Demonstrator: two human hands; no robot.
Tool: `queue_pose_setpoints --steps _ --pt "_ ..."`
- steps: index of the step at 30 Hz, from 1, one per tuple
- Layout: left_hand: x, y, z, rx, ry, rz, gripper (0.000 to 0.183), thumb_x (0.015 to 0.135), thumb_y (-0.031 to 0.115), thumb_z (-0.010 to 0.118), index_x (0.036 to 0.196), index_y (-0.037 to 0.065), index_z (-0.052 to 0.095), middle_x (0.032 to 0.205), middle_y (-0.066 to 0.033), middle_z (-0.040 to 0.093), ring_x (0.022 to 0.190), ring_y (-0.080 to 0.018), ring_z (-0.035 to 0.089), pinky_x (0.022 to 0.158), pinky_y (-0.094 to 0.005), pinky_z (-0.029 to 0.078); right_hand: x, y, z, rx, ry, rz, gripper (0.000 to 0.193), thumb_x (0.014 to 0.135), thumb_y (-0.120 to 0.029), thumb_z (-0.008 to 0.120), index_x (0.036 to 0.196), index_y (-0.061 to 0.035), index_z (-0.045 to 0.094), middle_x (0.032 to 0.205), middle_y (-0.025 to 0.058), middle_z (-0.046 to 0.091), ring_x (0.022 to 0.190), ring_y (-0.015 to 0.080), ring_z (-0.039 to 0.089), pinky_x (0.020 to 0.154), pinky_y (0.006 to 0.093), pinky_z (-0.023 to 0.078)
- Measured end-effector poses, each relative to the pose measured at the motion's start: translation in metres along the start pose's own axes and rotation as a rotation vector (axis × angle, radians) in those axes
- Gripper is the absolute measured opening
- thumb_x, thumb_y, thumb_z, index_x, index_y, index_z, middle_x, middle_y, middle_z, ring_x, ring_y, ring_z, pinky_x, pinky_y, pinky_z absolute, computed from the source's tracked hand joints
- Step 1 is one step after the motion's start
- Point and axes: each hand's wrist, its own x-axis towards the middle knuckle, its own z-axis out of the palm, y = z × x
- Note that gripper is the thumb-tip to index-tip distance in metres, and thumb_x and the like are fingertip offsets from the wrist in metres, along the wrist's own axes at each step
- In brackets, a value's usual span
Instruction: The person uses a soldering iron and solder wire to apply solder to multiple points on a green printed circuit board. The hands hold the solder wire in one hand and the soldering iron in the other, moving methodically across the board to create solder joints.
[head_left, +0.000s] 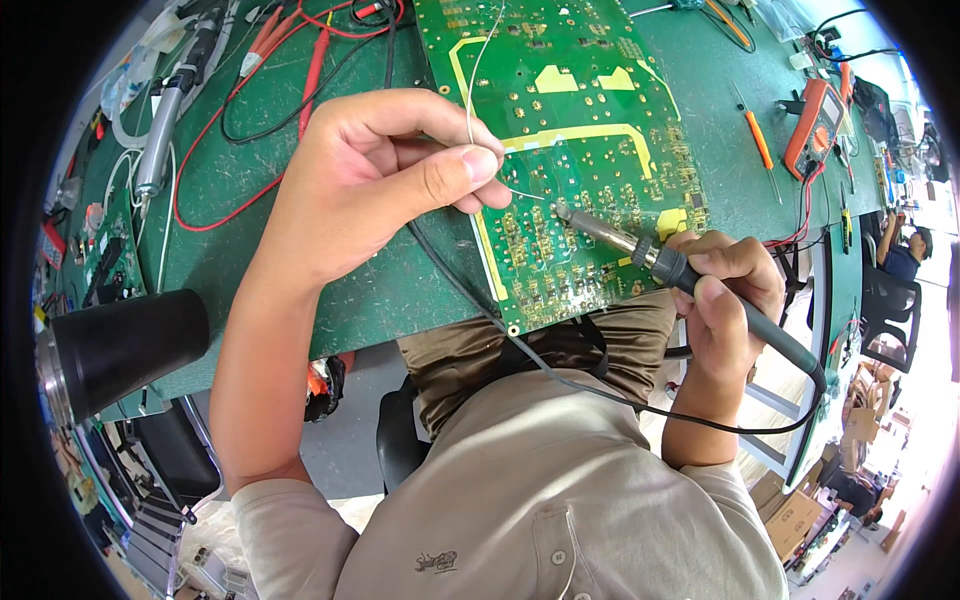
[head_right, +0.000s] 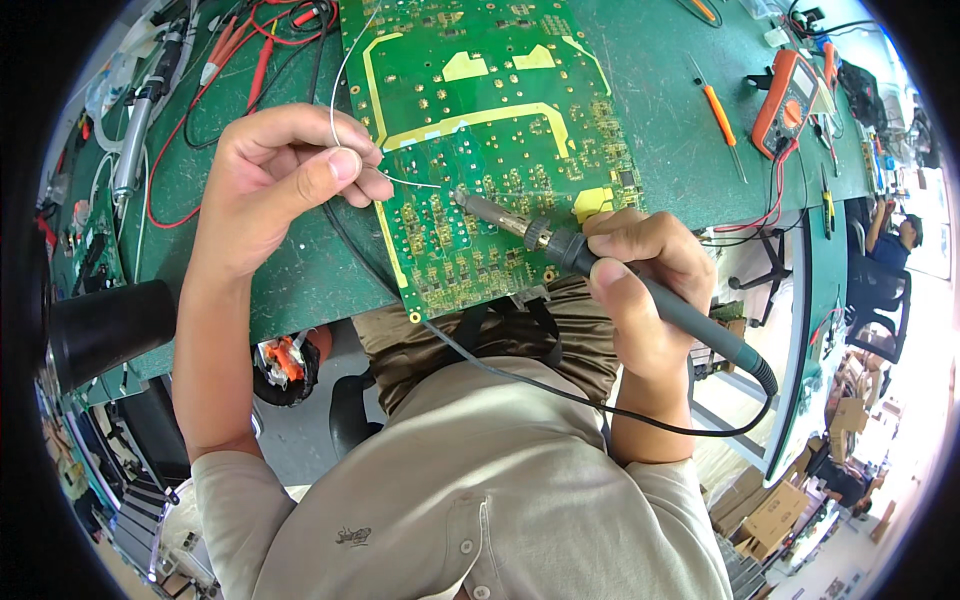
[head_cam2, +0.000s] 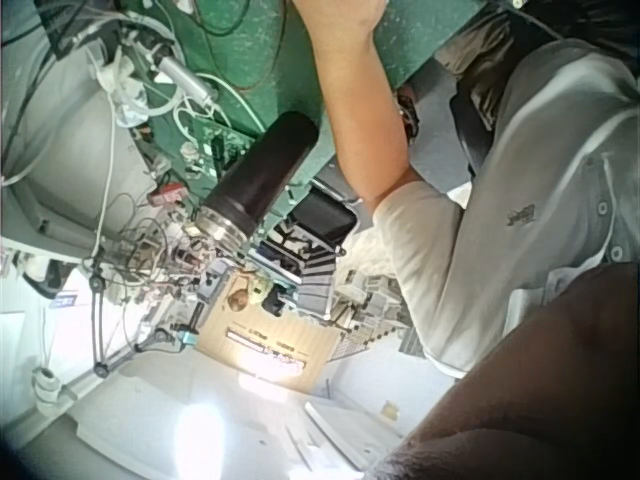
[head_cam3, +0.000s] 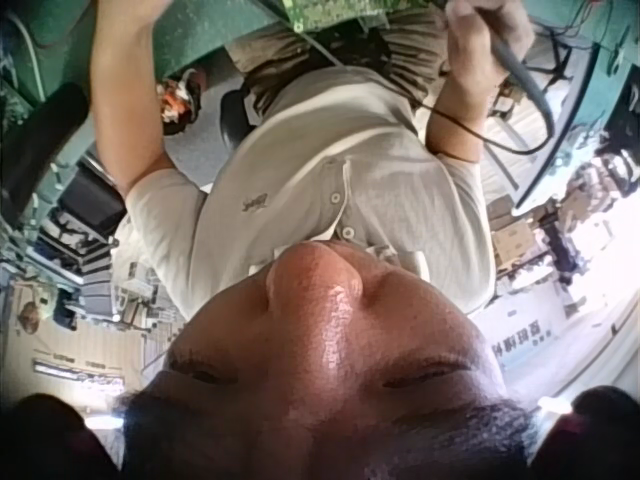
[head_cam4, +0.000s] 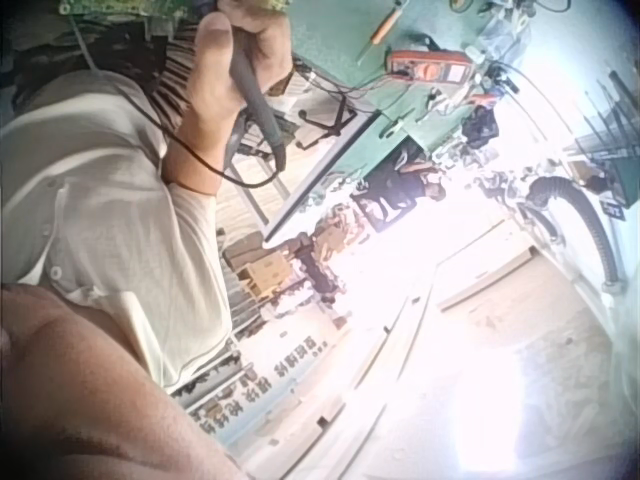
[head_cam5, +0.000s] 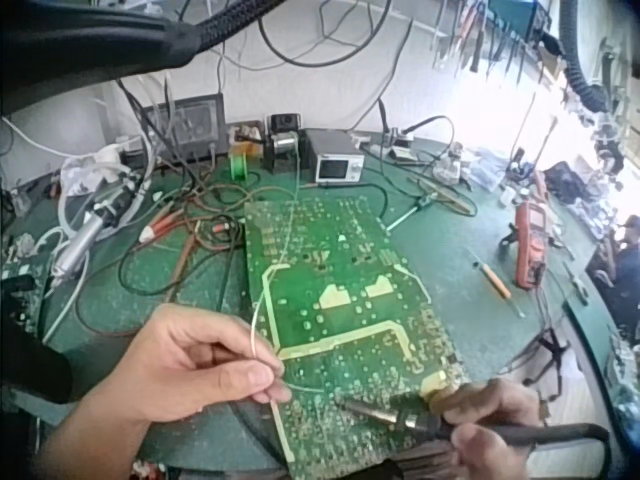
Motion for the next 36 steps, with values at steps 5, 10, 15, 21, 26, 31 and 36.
queue_pose_setpoints --steps 5,10,15,21,26,31,36 --pt "0.0011 -0.0013 -0.0004 -0.006 -0.025 0.015 0.012 0.09 0.004 0.067 0.099 -0.004 0.068 0.091 -0.0094 0.068 0.082 -0.0176 0.07 0.07 -0.0255 0.057 -0.0022 -0.005 -0.0006 0.027 0.053 0.091 0.02 0.074 -0.011 0.064 0.082 0.0065 0.059 0.08 0.0182 0.064 0.072 0.0184 0.057 0.072 0.0315 0.046" --pt "0.0007 -0.002 0.0012 -0.021 -0.015 -0.003 0.013 0.09 0.004 0.067 0.101 -0.004 0.068 0.09 -0.0097 0.069 0.08 -0.0175 0.07 0.069 -0.0255 0.057 0.0005 -0.0076 -0.0008 0.017 0.047 0.095 0.019 0.074 -0.011 0.063 0.082 0.0059 0.059 0.08 0.0175 0.064 0.066 0.0161 0.054 0.068 0.0299 0.046" --pt "0.0001 -0.0011 0.0028 0.017 -0.007 -0.002 0.008 0.09 0.005 0.065 0.092 -0.002 0.065 0.089 -0.0104 0.065 0.077 -0.0189 0.07 0.064 -0.0266 0.055 -0.0001 -0.0025 0.0035 0.073 0.075 0.089 0.018 0.075 -0.011 0.063 0.081 0.006 0.058 0.078 0.0176 0.063 0.057 0.0129 0.049 0.061 0.0276 0.043" --pt "0.0022 -0.0026 0.0029 0.031 -0.021 0.009 0.008 0.091 0.005 0.065 0.094 -0.002 0.066 0.09 -0.0104 0.065 0.079 -0.0189 0.07 0.065 -0.0262 0.055 -0.0027 -0.0056 0.0042 0.043 0.082 0.095 0.019 0.074 -0.01 0.063 0.081 0.0071 0.058 0.076 0.0183 0.062 0.055 0.0105 0.049 0.054 0.024 0.04" --pt "0.0017 -0.0044 0.0028 0.011 -0.017 0.001 0.008 0.091 0.004 0.065 0.094 -0.002 0.066 0.091 -0.0103 0.065 0.08 -0.0191 0.07 0.066 -0.0265 0.056 -0.0033 -0.0072 0.0057 0.043 0.093 0.111 0.02 0.075 -0.011 0.063 0.081 0.0076 0.058 0.077 0.0182 0.062 0.055 0.01 0.049 0.053 0.0236 0.039" --pt "0.0018 -0.0052 0.0036 -0.004 -0.019 -0.027 0.008 0.091 0.004 0.065 0.095 -0.002 0.066 0.092 -0.0103 0.066 0.08 -0.0194 0.07 0.066 -0.0267 0.056 -0.0021 -0.0063 0.0023 0.006 0.015 0.112 0.019 0.082 -0.015 0.061 0.087 0.0022 0.054 0.067 0.0099 0.052 0.054 0.0115 0.043 0.081 0.0347 0.041" --pt "0.0032 -0.0065 0.0068 -0.026 -0.006 -0.041 0.013 0.089 0.005 0.069 0.099 -0.003 0.069 0.087 -0.0093 0.07 0.08 -0.0174 0.071 0.067 -0.026 0.057 -0.0034 -0.0039 0.0034 0.043 0.061 0.096 0.019 0.078 -0.012 0.062 0.084 0.0052 0.057 0.075 0.0144 0.058 0.056 0.0102 0.046 0.064 0.0276 0.039"
